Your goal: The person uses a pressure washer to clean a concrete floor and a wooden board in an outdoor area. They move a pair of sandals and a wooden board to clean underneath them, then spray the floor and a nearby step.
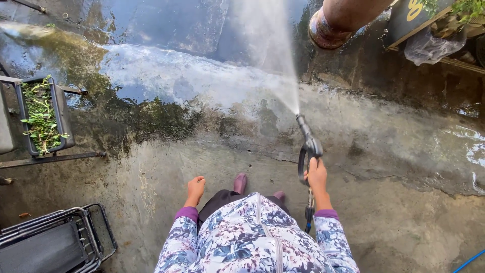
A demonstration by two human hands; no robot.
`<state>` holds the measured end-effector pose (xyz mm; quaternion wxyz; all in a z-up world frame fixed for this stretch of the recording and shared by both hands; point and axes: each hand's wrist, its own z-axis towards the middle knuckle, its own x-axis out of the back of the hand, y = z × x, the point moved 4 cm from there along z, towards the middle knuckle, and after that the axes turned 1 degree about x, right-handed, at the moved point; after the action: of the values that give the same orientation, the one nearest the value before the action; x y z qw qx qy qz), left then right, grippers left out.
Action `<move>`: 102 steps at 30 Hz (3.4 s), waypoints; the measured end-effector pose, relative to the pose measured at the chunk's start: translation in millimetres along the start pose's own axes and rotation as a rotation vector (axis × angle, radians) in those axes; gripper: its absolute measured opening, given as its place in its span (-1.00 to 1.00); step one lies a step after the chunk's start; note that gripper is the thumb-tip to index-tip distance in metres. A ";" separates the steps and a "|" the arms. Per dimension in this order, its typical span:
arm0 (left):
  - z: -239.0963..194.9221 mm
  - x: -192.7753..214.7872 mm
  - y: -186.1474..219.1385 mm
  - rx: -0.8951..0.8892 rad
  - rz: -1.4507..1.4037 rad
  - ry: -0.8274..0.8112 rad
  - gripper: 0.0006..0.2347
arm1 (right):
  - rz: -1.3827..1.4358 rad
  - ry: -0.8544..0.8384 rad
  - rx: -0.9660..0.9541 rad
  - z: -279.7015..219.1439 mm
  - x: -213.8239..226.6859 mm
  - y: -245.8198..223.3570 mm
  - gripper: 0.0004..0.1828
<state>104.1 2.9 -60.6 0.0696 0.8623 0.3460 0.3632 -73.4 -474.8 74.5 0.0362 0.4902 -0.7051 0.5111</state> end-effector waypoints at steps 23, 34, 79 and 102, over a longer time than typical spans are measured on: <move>82.1 92.8 -21.3 0.188 -0.090 0.039 -0.62 | -0.087 -0.106 0.041 94.3 -158.4 -109.4 -0.43; 184.7 216.9 109.4 0.115 -0.327 0.119 -0.61 | -0.001 -0.020 0.091 196.6 -207.4 -255.7 -0.48; 225.0 339.0 44.7 0.305 -0.325 0.193 -0.65 | -0.030 -0.179 0.219 187.9 -382.7 -380.7 -0.38; 227.7 308.5 33.0 0.316 -0.533 0.243 -0.64 | 0.035 -0.065 0.266 172.8 -365.9 -370.5 -0.50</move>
<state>428.9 207.7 -35.3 -0.0139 0.6919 0.6173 0.3742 463.3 -364.9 44.3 -0.0608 0.4946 -0.6402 0.5847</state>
